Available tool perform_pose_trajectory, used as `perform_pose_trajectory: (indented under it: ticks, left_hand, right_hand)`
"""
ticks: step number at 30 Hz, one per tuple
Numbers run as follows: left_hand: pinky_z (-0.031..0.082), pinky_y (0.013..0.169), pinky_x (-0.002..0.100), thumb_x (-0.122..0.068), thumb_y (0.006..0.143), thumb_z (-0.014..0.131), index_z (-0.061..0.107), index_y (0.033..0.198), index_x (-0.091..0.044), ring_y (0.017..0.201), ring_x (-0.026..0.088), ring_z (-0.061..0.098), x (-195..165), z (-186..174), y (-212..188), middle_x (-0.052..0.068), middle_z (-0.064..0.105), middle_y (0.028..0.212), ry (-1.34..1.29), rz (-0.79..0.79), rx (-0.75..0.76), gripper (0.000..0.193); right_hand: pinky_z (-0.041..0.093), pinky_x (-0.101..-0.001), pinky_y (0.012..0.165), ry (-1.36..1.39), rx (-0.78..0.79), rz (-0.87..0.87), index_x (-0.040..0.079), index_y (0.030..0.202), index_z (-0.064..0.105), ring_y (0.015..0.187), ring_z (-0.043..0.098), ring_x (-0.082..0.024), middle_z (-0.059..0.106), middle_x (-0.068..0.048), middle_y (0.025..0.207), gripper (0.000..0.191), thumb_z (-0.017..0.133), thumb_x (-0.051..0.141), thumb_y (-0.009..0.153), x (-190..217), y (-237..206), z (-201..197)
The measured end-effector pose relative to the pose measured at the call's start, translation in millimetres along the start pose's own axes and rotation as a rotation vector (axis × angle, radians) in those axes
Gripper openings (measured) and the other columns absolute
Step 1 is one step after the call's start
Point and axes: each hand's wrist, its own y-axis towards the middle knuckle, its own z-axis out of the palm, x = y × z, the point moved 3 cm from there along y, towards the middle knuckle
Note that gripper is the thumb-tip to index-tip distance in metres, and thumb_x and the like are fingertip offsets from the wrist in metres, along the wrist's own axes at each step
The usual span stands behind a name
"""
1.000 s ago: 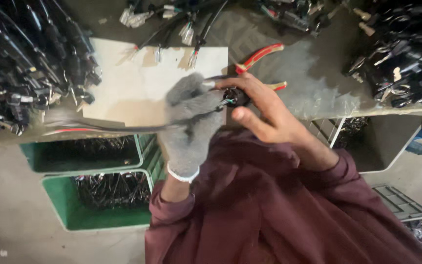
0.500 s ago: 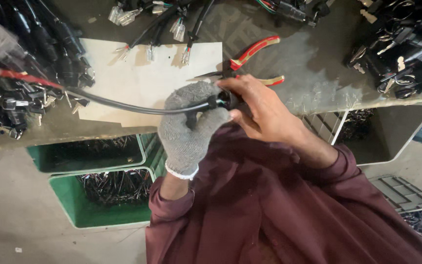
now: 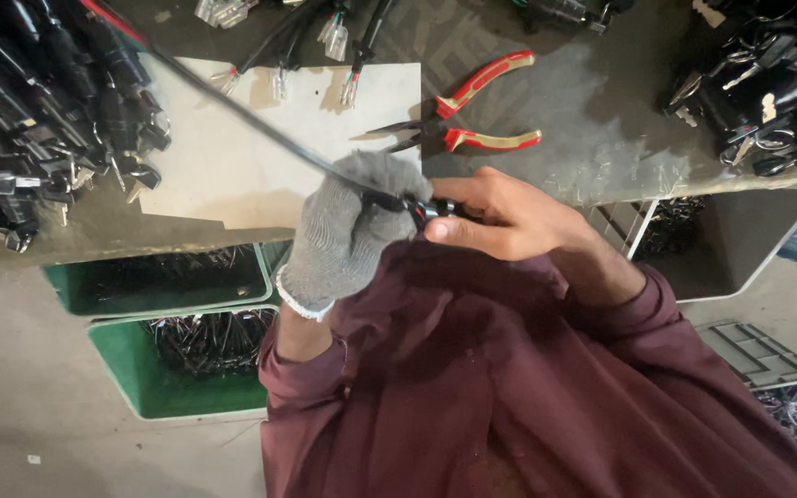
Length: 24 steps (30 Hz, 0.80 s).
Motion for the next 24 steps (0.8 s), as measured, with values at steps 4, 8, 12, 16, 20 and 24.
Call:
perform_pose_trajectory:
  ticks: [4, 8, 12, 16, 20, 24]
  left_hand:
    - [0.056, 0.099, 0.034, -0.009, 0.103, 0.068, 0.057, 0.132, -0.001, 0.107, 0.020, 0.068, 6.5, -1.2, -1.8, 0.009, 0.065, 0.123, 0.033, 0.046, -0.077, 0.032]
    - [0.057, 0.094, 0.032, -0.014, 0.100, 0.074, 0.058, 0.128, -0.003, 0.096, 0.017, 0.067, 19.3, 1.1, -1.6, 0.006, 0.067, 0.114, 0.151, -0.019, -0.144, 0.035]
    - [0.058, 0.085, 0.028, -0.024, 0.103, 0.074, 0.052, 0.140, -0.001, 0.096, 0.017, 0.064, 25.0, 5.2, -1.1, 0.008, 0.066, 0.113, -0.221, -0.113, -0.218, 0.049]
    - [0.059, 0.081, 0.030, -0.039, 0.099, 0.075, 0.037, 0.153, -0.003, 0.108, 0.018, 0.065, 18.1, 0.4, 2.6, 0.009, 0.064, 0.128, -0.532, -0.087, -0.225, 0.075]
    - [0.059, 0.090, 0.034, -0.048, 0.099, 0.073, 0.028, 0.160, -0.004, 0.125, 0.021, 0.063, 9.9, -14.1, 15.2, 0.008, 0.054, 0.147, -0.500, -0.005, -0.288, 0.088]
    - [0.051, 0.079, 0.025, -0.044, 0.103, 0.067, 0.040, 0.138, -0.003, 0.091, 0.012, 0.062, 4.0, -24.3, 29.0, 0.004, 0.062, 0.109, -0.842, -0.155, -0.365, 0.061]
  right_hand:
    - [0.037, -0.0378, 0.049, -0.027, -0.115, -0.119, 0.003, 0.105, 0.062, 0.048, 0.051, -0.022, 0.049, -0.009, 0.057, 0.034, 0.057, 0.036, 0.105, 7.6, 3.2, -2.4]
    - [0.038, -0.0394, 0.048, -0.053, -0.172, -0.058, 0.002, 0.113, 0.063, 0.046, 0.052, -0.024, 0.052, -0.011, 0.058, 0.036, 0.059, 0.036, 0.101, 12.5, 3.8, -0.3]
    - [0.042, -0.0383, 0.051, -0.180, -0.310, -0.051, 0.001, 0.118, 0.064, 0.052, 0.058, -0.026, 0.059, -0.014, 0.066, 0.037, 0.067, 0.032, 0.099, 17.6, 1.7, 1.4]
    - [0.048, -0.0356, 0.063, -0.216, -0.427, -0.260, 0.001, 0.125, 0.062, 0.068, 0.065, -0.027, 0.066, -0.012, 0.083, 0.036, 0.070, 0.027, 0.102, 23.3, -8.0, 1.9]
    - [0.047, -0.0363, 0.058, -0.182, -0.456, -0.128, 0.001, 0.126, 0.063, 0.060, 0.064, -0.027, 0.066, -0.012, 0.078, 0.040, 0.072, 0.028, 0.097, 19.6, -14.7, 0.8]
    - [0.049, -0.0393, 0.059, -0.406, -0.238, -0.004, 0.007, 0.120, 0.069, 0.067, 0.067, -0.032, 0.069, -0.013, 0.074, 0.043, 0.076, 0.038, 0.091, 28.7, -6.1, 7.8]
